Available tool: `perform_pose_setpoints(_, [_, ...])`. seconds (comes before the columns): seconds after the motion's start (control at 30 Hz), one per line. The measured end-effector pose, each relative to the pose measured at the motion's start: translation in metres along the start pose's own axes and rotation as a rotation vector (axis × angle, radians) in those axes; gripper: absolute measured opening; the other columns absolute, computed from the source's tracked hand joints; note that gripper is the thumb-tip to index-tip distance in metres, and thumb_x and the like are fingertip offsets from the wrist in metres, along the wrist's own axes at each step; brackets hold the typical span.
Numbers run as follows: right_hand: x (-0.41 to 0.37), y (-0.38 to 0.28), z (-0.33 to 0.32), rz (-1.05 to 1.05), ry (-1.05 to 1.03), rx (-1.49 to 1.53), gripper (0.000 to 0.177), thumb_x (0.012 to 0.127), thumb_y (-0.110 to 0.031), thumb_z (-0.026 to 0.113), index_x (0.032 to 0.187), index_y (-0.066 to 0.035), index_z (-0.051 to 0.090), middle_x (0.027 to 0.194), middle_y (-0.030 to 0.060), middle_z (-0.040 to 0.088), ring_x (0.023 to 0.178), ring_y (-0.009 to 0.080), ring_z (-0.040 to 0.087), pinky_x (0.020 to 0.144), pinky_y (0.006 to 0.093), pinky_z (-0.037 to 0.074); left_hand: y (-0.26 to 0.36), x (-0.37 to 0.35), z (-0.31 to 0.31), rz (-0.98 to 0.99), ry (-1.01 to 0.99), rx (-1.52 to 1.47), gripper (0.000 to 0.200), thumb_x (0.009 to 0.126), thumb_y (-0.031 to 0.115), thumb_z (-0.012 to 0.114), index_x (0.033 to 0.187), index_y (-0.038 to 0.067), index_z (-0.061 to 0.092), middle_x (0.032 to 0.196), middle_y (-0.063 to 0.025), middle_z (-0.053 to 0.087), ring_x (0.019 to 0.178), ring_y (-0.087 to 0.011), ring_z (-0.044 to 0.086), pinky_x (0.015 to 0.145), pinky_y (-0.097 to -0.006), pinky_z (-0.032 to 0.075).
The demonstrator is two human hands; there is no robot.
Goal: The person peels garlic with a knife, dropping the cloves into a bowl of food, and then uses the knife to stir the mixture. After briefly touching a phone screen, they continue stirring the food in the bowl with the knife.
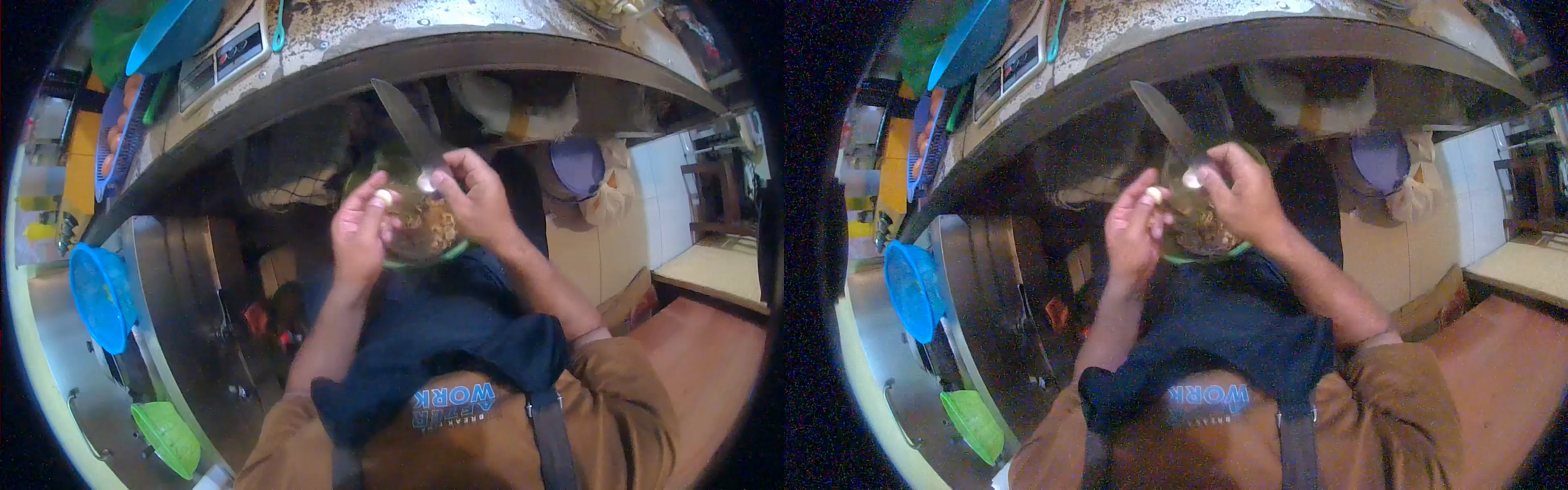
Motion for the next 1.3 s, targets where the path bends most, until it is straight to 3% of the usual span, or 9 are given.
perform_pose_setpoints(0.2, [0.006,-0.009,-0.038,0.063,-0.226,-0.555,0.029,0.086,-0.014,0.058,0.11,0.002,0.054,0.088,0.0223,0.064,0.077,0.0311,0.066,0.071,0.037,0.05,0.012,0.014,-0.055,0.081,0.124,-0.077,0.023,0.093,0.008,0.05,0.114,-0.001,0.05,0.091,-0.0111,0.061,0.054,-0.0052,0.043,0.059,-0.0232,0.046])
perform_pose_setpoints(0.37, [0.0,0.016,-0.042,0.096,-0.4,-0.737,0.03,0.081,-0.023,0.066,0.098,0.002,0.062,0.08,0.0219,0.064,0.074,0.0356,0.064,0.067,0.0381,0.049,0.007,0.01,-0.06,0.044,0.125,-0.106,0.017,0.09,0.009,0.057,0.105,0.002,0.052,0.088,-0.0089,0.062,0.054,-0.0062,0.044,0.058,-0.0224,0.045])
perform_pose_setpoints(0.57, [0.003,-0.017,-0.047,0.286,-0.284,-0.502,0.034,0.07,-0.024,0.08,0.087,0.002,0.066,0.073,0.0071,0.066,0.068,0.0067,0.057,0.059,0.0288,0.047,-0.012,0.002,-0.033,-0.103,-0.047,0.016,0.01,0.09,0.012,0.059,0.094,0.007,0.052,0.08,-0.0062,0.061,0.056,-0.0081,0.048,0.054,-0.0226,0.043])
perform_pose_setpoints(0.7, [-0.012,-0.032,-0.029,0.106,-0.373,-0.292,0.035,0.071,-0.019,0.079,0.097,0.0,0.065,0.083,0.0047,0.067,0.076,0.0084,0.06,0.066,0.0276,0.049,-0.027,-0.002,-0.005,-0.173,-0.196,-0.067,0.01,0.09,0.014,0.06,0.09,0.008,0.051,0.08,-0.0052,0.06,0.058,-0.0074,0.049,0.051,-0.0213,0.041])
perform_pose_setpoints(0.77, [-0.017,-0.031,-0.018,-0.164,-0.265,-0.352,0.033,0.071,-0.024,0.078,0.091,0.0,0.065,0.076,0.0114,0.063,0.065,0.0102,0.057,0.059,0.0297,0.047,-0.023,-0.008,0.014,-0.231,-0.199,-0.156,0.01,0.089,0.012,0.061,0.087,0.006,0.053,0.075,-0.0044,0.06,0.054,-0.0071,0.048,0.047,-0.0203,0.037])
perform_pose_setpoints(0.8, [-0.02,-0.038,-0.015,0.051,-0.239,-0.218,0.03,0.073,-0.022,0.077,0.091,-0.001,0.065,0.072,0.0116,0.062,0.063,0.01,0.055,0.058,0.0295,0.046,-0.022,-0.007,0.018,-0.236,-0.219,-0.24,0.008,0.09,0.012,0.059,0.087,0.006,0.054,0.077,-0.0054,0.061,0.053,-0.0072,0.047,0.045,-0.0197,0.036])
perform_pose_setpoints(0.97, [-0.015,-0.062,-0.037,-0.004,-0.211,-0.271,0.026,0.074,-0.021,0.075,0.086,-0.001,0.064,0.065,0.0058,0.06,0.059,0.0082,0.052,0.056,0.0273,0.045,-0.012,-0.004,0.023,-0.248,-0.266,-0.054,0.012,0.092,0.02,0.058,0.088,0.008,0.055,0.069,-0.0017,0.058,0.053,-0.0075,0.05,0.045,-0.0178,0.038])
perform_pose_setpoints(1.27, [0.12,-0.219,-0.196,-0.366,0.417,-0.422,0.024,0.076,-0.022,0.073,0.089,-0.003,0.065,0.073,0.0023,0.063,0.065,0.0095,0.057,0.062,0.0242,0.046,-0.021,-0.013,-0.01,-0.307,-0.151,-0.12,0.032,0.097,0.035,0.043,0.096,0.006,0.056,0.06,-0.0005,0.048,0.044,-0.0092,0.038,0.055,-0.0315,0.045])
perform_pose_setpoints(1.3, [0.14,-0.227,-0.214,-0.388,0.46,-0.481,0.029,0.076,-0.024,0.072,0.094,-0.002,0.064,0.069,-0.0016,0.057,0.055,0.0023,0.046,0.047,0.0178,0.033,-0.021,-0.013,-0.014,-0.331,-0.074,-0.115,0.034,0.097,0.037,0.042,0.098,0.006,0.056,0.063,-0.0007,0.048,0.045,-0.0096,0.039,0.056,-0.0315,0.045])
Point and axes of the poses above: each hand's wrist, its own x-axis towards the middle knuckle, its own z-axis out of the palm, y = z × x, the point moved 1 cm from there along x, towards the middle knuckle
